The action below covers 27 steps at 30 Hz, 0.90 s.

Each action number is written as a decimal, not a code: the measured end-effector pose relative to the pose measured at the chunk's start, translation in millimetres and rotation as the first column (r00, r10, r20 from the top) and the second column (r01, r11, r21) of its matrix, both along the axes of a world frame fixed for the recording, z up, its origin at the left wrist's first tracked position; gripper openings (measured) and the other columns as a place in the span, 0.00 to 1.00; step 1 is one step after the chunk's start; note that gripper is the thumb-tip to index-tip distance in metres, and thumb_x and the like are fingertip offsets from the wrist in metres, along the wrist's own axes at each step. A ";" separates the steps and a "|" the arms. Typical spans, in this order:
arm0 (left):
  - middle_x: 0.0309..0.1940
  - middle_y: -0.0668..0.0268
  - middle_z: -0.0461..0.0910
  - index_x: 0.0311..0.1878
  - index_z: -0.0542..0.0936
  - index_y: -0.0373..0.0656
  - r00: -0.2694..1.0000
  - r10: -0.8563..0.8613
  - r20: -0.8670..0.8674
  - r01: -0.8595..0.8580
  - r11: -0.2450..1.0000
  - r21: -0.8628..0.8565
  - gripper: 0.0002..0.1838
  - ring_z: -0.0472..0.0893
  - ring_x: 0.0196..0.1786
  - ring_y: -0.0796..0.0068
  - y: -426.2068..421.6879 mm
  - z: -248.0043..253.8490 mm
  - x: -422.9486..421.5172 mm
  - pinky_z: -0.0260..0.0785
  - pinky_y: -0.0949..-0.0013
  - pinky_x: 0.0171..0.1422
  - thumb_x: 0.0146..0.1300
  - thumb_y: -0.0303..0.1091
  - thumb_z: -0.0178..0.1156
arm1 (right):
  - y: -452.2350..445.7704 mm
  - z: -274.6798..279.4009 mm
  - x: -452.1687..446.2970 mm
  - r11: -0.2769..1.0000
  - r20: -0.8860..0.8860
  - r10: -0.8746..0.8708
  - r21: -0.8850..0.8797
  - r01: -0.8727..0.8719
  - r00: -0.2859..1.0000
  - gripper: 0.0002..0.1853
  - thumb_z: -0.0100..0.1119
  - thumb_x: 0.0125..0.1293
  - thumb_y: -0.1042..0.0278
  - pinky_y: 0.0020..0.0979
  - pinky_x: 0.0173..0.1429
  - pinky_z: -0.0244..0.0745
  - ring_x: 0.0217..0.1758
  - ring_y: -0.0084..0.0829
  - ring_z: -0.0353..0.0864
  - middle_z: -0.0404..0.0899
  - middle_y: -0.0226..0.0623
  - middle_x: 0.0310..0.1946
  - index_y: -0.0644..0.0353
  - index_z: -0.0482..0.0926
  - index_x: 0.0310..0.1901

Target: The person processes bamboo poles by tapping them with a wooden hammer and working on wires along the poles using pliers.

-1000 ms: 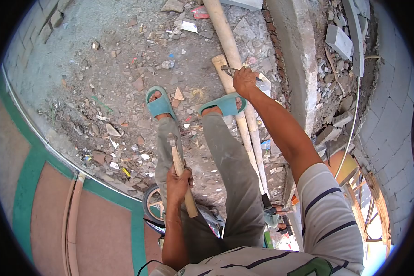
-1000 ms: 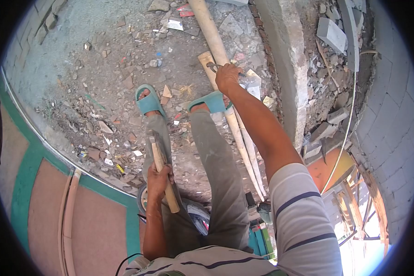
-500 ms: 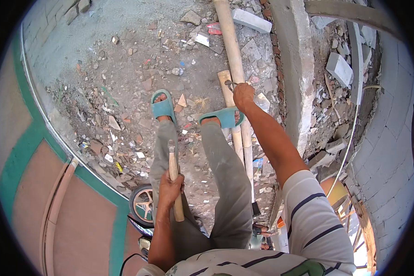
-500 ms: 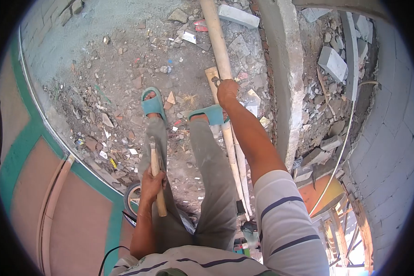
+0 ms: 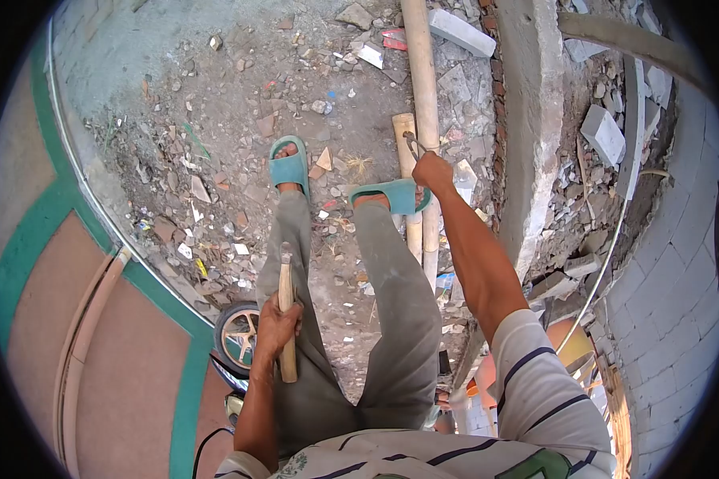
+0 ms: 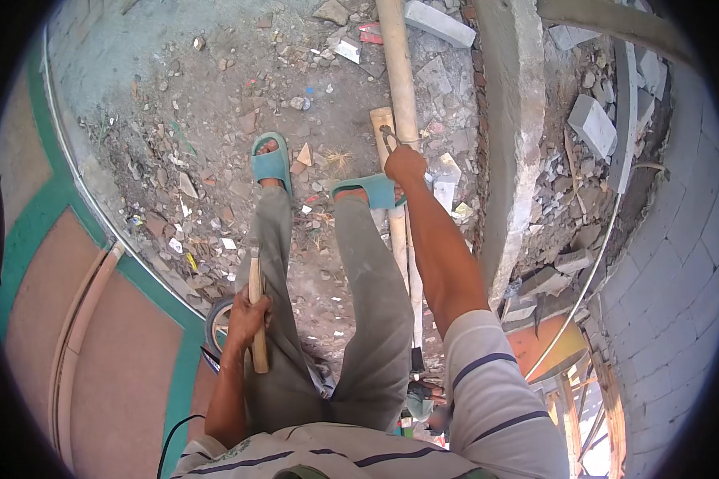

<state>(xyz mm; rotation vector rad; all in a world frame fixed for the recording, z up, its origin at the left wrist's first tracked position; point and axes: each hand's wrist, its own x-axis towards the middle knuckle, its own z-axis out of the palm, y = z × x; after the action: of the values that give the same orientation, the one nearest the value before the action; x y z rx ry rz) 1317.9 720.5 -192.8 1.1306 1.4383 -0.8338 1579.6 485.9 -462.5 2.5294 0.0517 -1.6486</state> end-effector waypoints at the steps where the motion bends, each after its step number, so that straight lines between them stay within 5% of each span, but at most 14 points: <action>1: 0.18 0.69 0.71 0.41 0.72 0.38 1.000 0.020 -0.002 -0.020 1.000 -0.003 0.08 0.71 0.16 0.81 1.6 0.8 -0.5 0.63 0.75 0.18 0.59 0.27 0.56 | -0.8 -4.0 -1.3 1.000 -0.004 0.000 -0.001 0.000 1.000 0.20 0.55 0.57 0.66 0.40 0.51 0.78 0.51 0.46 0.82 0.80 0.54 0.47 0.70 0.76 0.48; 3: 0.18 0.69 0.71 0.41 0.72 0.38 0.999 0.039 -0.007 -0.039 0.999 -0.007 0.08 0.71 0.16 0.81 6.2 0.5 -3.1 0.63 0.75 0.18 0.60 0.27 0.56 | -3.8 -11.2 -2.6 0.944 -0.156 -0.326 0.001 0.331 0.932 0.20 0.56 0.55 0.66 0.41 0.53 0.77 0.52 0.46 0.81 0.80 0.54 0.47 0.69 0.76 0.48; 5: 0.18 0.69 0.71 0.41 0.72 0.37 1.000 0.020 0.002 -0.020 1.000 -0.007 0.07 0.70 0.16 0.81 12.6 -2.3 -5.7 0.63 0.75 0.18 0.60 0.27 0.56 | -5.4 -15.7 -7.8 0.954 -0.161 -0.293 0.020 0.300 0.942 0.22 0.55 0.55 0.68 0.41 0.54 0.76 0.51 0.48 0.81 0.79 0.57 0.47 0.72 0.74 0.50; 9: 0.18 0.69 0.71 0.40 0.72 0.37 1.000 -0.014 -0.012 0.014 1.000 0.002 0.06 0.70 0.16 0.81 23.4 -1.9 -4.9 0.62 0.75 0.17 0.60 0.26 0.56 | -13.2 -0.1 9.8 0.991 0.035 0.110 0.074 -0.113 0.993 0.26 0.56 0.55 0.69 0.42 0.52 0.77 0.52 0.48 0.80 0.77 0.61 0.47 0.79 0.67 0.53; 10: 0.18 0.69 0.71 0.39 0.72 0.38 1.000 0.018 -0.010 -0.018 1.000 0.017 0.06 0.70 0.16 0.81 23.4 -6.1 -0.7 0.62 0.75 0.17 0.59 0.26 0.55 | -15.9 -4.2 11.7 0.987 0.028 0.151 0.041 -0.152 0.988 0.23 0.54 0.57 0.70 0.44 0.50 0.77 0.50 0.51 0.80 0.78 0.58 0.45 0.73 0.69 0.53; 14: 0.18 0.69 0.71 0.38 0.71 0.38 1.000 0.020 -0.014 -0.020 0.999 0.027 0.06 0.70 0.16 0.81 20.2 -25.1 10.1 0.63 0.75 0.18 0.58 0.26 0.55 | -22.2 1.7 -8.2 0.978 0.213 0.193 0.038 -0.206 0.958 0.19 0.54 0.60 0.67 0.51 0.47 0.76 0.45 0.51 0.80 0.76 0.48 0.43 0.59 0.70 0.54; 18: 0.19 0.69 0.72 0.39 0.71 0.39 1.000 0.022 -0.019 -0.022 1.000 0.001 0.06 0.71 0.16 0.81 14.9 -36.0 16.9 0.63 0.75 0.18 0.58 0.26 0.54 | -17.5 -7.9 -24.6 0.937 0.108 0.344 -0.104 -0.334 0.933 0.17 0.49 0.64 0.63 0.57 0.48 0.72 0.55 0.44 0.72 0.71 0.42 0.51 0.59 0.73 0.52; 25: 0.19 0.70 0.72 0.38 0.72 0.38 1.000 0.006 0.002 -0.006 0.999 -0.052 0.06 0.71 0.18 0.81 13.4 -40.2 19.9 0.64 0.75 0.21 0.58 0.26 0.56 | 2.1 -17.8 -23.6 0.913 0.095 0.381 -0.197 -0.357 0.920 0.19 0.46 0.65 0.60 0.61 0.48 0.71 0.56 0.46 0.72 0.71 0.45 0.52 0.62 0.73 0.54; 27: 0.19 0.70 0.72 0.39 0.72 0.38 1.000 0.006 0.006 -0.005 0.998 -0.066 0.06 0.71 0.18 0.81 14.5 -41.9 17.1 0.64 0.75 0.21 0.58 0.26 0.56 | 2.3 -19.1 -23.2 0.914 0.233 0.404 -0.136 -0.381 0.885 0.16 0.51 0.61 0.65 0.58 0.39 0.75 0.45 0.47 0.79 0.76 0.48 0.42 0.65 0.74 0.47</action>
<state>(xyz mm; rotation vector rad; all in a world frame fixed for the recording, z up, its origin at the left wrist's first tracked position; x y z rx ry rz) 1335.0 735.0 -234.7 1.0781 1.3982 -0.8673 1556.4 488.2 -481.6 2.4360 0.4293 -1.1383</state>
